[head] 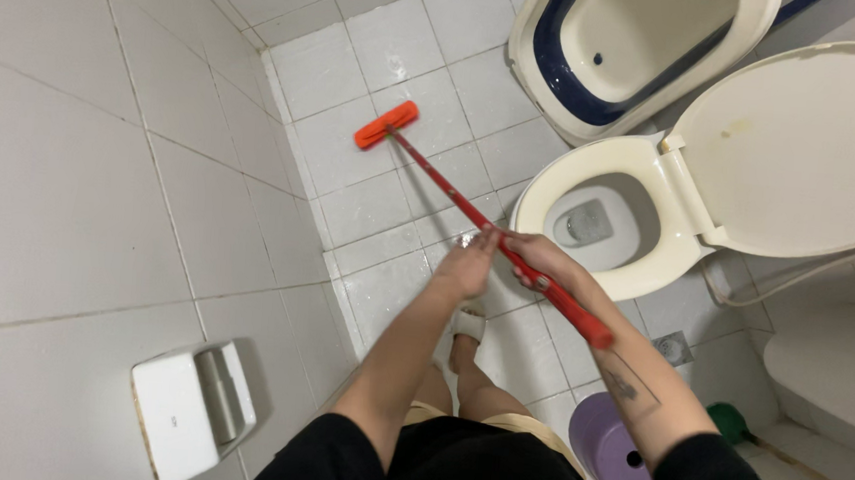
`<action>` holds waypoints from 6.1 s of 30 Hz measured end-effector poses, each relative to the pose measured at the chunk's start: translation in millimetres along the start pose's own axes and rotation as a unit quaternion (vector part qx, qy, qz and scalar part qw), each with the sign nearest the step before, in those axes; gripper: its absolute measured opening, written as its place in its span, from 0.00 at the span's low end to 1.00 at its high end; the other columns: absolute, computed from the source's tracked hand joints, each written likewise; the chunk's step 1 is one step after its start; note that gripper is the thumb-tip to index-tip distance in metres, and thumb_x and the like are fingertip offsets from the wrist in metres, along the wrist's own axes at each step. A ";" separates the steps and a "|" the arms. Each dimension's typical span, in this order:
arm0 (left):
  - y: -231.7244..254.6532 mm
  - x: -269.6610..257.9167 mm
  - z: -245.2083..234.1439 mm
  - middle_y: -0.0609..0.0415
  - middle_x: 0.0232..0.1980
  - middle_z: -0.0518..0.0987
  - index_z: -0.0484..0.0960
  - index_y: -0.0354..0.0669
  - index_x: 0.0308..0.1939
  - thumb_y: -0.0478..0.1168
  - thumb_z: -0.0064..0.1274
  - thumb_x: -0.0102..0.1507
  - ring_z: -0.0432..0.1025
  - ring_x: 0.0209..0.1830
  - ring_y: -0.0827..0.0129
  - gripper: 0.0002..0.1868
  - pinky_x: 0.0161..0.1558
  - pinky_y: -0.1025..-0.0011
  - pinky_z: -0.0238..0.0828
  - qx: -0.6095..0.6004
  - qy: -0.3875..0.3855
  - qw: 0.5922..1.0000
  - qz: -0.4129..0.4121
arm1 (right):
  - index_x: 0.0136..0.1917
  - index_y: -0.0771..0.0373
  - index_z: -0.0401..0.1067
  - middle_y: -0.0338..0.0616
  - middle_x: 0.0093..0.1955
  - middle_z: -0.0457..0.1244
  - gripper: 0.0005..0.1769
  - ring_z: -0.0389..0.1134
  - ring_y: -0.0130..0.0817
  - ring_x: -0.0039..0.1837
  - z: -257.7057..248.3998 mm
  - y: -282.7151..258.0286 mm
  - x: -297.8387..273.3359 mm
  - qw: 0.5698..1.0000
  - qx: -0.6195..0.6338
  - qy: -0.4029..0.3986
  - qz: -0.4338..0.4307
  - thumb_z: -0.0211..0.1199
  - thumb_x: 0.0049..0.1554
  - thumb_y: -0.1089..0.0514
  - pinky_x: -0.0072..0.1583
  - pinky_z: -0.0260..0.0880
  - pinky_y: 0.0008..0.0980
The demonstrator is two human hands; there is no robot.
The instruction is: The person scrubs the tiled floor of a bathroom using a long-handled brush, moving it back and forth around a toilet and a portable bidet tub.
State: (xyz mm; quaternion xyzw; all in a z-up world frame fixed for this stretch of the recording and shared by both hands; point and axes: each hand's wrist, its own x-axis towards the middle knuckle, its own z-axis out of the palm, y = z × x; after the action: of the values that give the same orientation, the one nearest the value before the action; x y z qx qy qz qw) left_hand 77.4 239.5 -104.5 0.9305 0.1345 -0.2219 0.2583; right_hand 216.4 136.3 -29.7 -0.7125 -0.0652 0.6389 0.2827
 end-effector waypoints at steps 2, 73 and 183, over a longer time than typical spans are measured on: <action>32.0 10.0 -14.3 0.42 0.83 0.45 0.42 0.37 0.79 0.36 0.57 0.56 0.46 0.82 0.57 0.53 0.78 0.56 0.44 0.013 -0.066 0.998 0.017 | 0.80 0.45 0.58 0.35 0.25 0.56 0.28 0.56 0.23 0.23 -24.4 8.1 -20.7 0.999 0.000 0.021 0.026 0.44 0.68 0.49 0.22 0.54 0.23; -358.3 207.9 -133.4 0.44 0.62 0.74 0.85 0.49 0.46 0.38 0.57 0.59 0.55 0.77 0.43 0.12 0.72 0.41 0.51 -0.054 0.088 0.990 -0.096 | 0.77 0.43 0.57 0.38 0.26 0.56 0.27 0.56 0.27 0.24 59.9 -302.3 247.7 0.980 0.147 -0.117 0.068 0.46 0.65 0.47 0.26 0.60 0.26; -66.2 214.1 -24.0 0.44 0.50 0.83 0.87 0.45 0.44 0.44 0.64 0.56 0.73 0.60 0.47 0.15 0.70 0.44 0.56 -0.045 -0.028 0.995 0.086 | 0.73 0.43 0.61 0.33 0.25 0.52 0.23 0.51 0.22 0.21 -65.6 -109.9 42.0 0.971 0.184 -0.039 0.147 0.43 0.67 0.44 0.22 0.52 0.23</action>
State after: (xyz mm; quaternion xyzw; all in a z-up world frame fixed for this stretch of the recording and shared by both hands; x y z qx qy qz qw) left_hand 246.8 336.5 -217.2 0.9194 0.0564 -0.2185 0.3222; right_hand 315.5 225.8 -11.5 -0.6241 0.1479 0.7021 0.3093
